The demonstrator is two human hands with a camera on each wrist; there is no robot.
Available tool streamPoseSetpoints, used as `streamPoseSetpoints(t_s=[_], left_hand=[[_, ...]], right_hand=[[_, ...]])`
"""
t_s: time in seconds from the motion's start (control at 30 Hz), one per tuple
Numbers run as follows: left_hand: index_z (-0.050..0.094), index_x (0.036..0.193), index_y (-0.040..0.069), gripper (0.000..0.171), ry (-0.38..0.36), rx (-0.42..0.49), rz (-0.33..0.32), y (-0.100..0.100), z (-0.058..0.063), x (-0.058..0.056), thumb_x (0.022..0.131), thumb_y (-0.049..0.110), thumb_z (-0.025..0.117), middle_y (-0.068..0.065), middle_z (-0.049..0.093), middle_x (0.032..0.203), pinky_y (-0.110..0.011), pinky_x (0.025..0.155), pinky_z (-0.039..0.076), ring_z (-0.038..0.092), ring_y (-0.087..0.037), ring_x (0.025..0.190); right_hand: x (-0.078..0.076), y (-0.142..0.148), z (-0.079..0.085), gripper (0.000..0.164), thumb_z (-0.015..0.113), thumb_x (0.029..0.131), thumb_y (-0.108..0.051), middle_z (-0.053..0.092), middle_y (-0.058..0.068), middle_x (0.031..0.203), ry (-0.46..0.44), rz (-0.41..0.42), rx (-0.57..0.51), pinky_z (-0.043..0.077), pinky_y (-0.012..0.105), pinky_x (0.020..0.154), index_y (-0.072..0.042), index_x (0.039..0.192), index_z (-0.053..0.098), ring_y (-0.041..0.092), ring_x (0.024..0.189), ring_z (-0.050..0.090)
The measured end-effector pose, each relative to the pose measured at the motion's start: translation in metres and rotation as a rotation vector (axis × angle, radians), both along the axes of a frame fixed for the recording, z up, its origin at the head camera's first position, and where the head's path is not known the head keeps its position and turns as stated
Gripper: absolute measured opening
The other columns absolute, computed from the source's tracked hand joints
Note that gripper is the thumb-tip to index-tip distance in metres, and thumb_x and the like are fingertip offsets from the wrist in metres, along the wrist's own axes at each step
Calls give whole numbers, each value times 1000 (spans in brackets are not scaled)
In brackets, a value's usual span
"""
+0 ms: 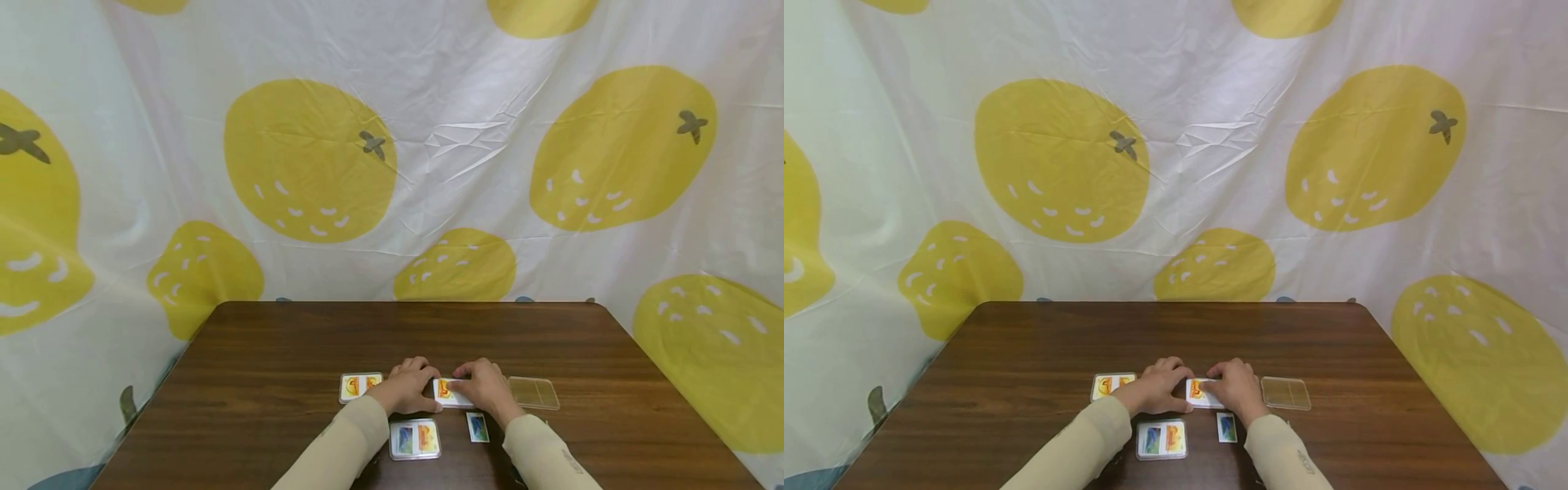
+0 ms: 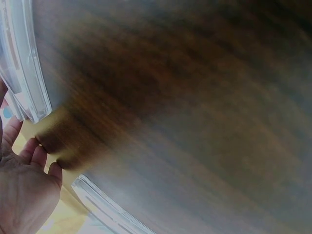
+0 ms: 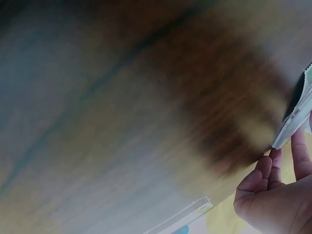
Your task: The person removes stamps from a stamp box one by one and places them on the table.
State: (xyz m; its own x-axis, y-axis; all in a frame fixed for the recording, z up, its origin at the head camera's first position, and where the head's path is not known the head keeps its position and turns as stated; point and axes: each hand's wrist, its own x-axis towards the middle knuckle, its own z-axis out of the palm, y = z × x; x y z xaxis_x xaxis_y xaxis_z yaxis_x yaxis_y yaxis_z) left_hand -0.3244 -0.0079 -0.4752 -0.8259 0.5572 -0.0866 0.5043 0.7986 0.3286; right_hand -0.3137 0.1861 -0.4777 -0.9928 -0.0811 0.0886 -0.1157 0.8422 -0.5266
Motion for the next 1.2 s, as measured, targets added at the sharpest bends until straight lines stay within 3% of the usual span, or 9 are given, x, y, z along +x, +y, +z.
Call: streamPoseSetpoints(t_s=[0.6,0.83,1.2], left_hand=[[57,131,23,55,3,-8,14,2,1,1,86,50,73,-2,43,140,-43,109,30,37,-23,134],[57,132,22,55,7,-8,12,1,0,0,87,50,73,-3,43,140,-43,109,31,37,-23,134],[56,133,23,57,15,-15,15,1,1,2,86,50,73,-1,43,139,-42,109,31,37,-22,134]], right_hand=[[-2,1,-3,9,79,84,-26,66,6,98,42,-1,13,45,54,80,-18,87,78,32,98,59],[-4,-1,-4,4,79,83,-22,70,-3,89,27,-16,-26,46,45,74,-18,83,76,22,86,61],[-5,-3,0,5,74,86,-12,67,2,83,-37,-33,-174,45,34,67,-7,85,74,17,74,56]])
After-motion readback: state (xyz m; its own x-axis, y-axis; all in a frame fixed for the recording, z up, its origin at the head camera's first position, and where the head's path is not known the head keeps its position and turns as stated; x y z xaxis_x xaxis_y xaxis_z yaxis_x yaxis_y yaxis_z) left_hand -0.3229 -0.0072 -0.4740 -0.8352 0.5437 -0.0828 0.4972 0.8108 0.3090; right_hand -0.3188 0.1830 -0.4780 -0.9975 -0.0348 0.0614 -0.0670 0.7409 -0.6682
